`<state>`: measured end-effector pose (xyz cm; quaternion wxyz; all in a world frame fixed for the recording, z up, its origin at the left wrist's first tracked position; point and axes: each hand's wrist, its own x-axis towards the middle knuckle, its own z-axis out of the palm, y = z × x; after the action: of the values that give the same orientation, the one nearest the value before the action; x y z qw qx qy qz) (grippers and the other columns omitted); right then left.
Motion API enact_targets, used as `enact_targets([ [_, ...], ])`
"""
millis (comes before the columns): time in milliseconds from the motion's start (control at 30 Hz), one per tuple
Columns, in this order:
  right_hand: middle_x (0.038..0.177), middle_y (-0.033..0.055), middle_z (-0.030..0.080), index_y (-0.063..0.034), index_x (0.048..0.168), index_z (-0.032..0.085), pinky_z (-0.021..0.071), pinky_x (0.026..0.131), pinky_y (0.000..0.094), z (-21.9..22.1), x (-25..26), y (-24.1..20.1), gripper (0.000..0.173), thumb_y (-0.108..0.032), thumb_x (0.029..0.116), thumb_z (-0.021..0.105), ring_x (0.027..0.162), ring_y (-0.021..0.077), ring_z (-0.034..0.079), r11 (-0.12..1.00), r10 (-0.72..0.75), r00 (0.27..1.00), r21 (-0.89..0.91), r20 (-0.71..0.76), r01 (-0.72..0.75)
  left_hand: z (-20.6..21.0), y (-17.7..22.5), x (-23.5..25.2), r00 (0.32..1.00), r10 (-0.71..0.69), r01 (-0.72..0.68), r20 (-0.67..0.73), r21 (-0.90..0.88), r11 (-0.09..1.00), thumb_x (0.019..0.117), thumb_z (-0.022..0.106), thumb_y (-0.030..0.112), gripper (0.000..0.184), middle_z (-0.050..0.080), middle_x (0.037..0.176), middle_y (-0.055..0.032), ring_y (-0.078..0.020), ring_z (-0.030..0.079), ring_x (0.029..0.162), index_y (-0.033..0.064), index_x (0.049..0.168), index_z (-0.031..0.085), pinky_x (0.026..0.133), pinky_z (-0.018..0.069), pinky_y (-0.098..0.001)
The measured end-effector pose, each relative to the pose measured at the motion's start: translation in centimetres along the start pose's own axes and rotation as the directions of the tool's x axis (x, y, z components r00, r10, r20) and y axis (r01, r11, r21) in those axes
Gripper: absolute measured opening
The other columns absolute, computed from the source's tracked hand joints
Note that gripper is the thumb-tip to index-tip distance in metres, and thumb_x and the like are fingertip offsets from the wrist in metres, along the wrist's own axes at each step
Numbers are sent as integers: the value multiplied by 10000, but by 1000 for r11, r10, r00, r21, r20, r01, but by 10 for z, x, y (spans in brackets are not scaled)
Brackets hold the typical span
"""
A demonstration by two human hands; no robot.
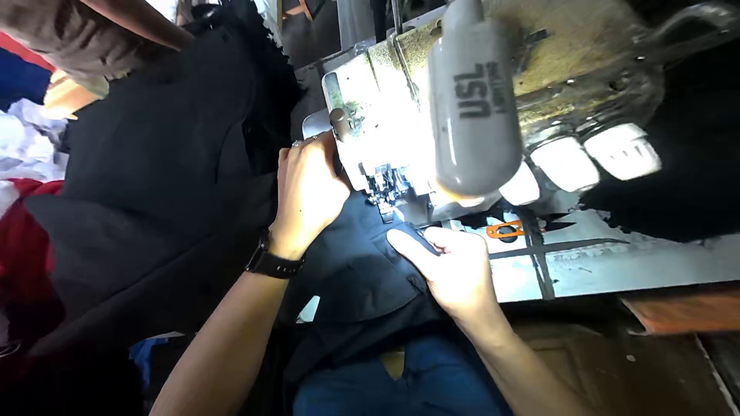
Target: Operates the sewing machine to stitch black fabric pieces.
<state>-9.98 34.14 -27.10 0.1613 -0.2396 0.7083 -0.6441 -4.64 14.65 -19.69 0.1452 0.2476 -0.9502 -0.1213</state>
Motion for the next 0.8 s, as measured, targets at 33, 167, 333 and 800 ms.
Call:
enact_targets([
  [33, 515, -133, 421, -190, 550, 525, 286, 444, 133, -2, 0, 1, 445, -343, 868, 796, 457, -61, 355, 1000, -5, 1000, -24, -1, 5, 6, 0, 3, 999, -14, 14, -29, 20, 1000, 836, 681, 241, 261, 717, 948, -127, -317, 681, 963, 69, 1029, 717, 875, 454, -600],
  [167, 585, -108, 554, -189, 668, 676, 420, 519, 229, -28, -18, -3, 402, -515, 900, 724, 529, -20, 493, 960, 33, 983, -280, 180, 19, -25, 5, -59, 981, 30, -11, -190, 101, 995, 940, 704, 356, 386, 658, 1285, -82, -288, 580, 1256, 132, 1253, 684, 1081, 393, -574],
  [333, 774, -73, 691, -167, 881, 754, 538, 640, 243, -64, -49, 1, 273, -400, 981, 651, 689, -6, 630, 945, 176, 926, -322, 334, -64, -10, -41, -296, 850, -350, 209, -394, -358, 910, 921, 744, 362, 266, 643, 1098, -16, -26, 622, 893, 123, 1024, 689, 727, 543, -185],
  [800, 683, 11, 684, -31, 1069, 638, 528, 428, 194, -40, -78, -34, 170, -151, 1082, 519, 463, 65, 608, 932, 312, 864, 47, 395, -358, -119, -126, -335, 756, -321, 421, -571, 48, 906, 1058, 558, 163, 308, 663, 1111, -291, -322, 673, 1022, -117, 1166, 629, 917, 546, -442],
])
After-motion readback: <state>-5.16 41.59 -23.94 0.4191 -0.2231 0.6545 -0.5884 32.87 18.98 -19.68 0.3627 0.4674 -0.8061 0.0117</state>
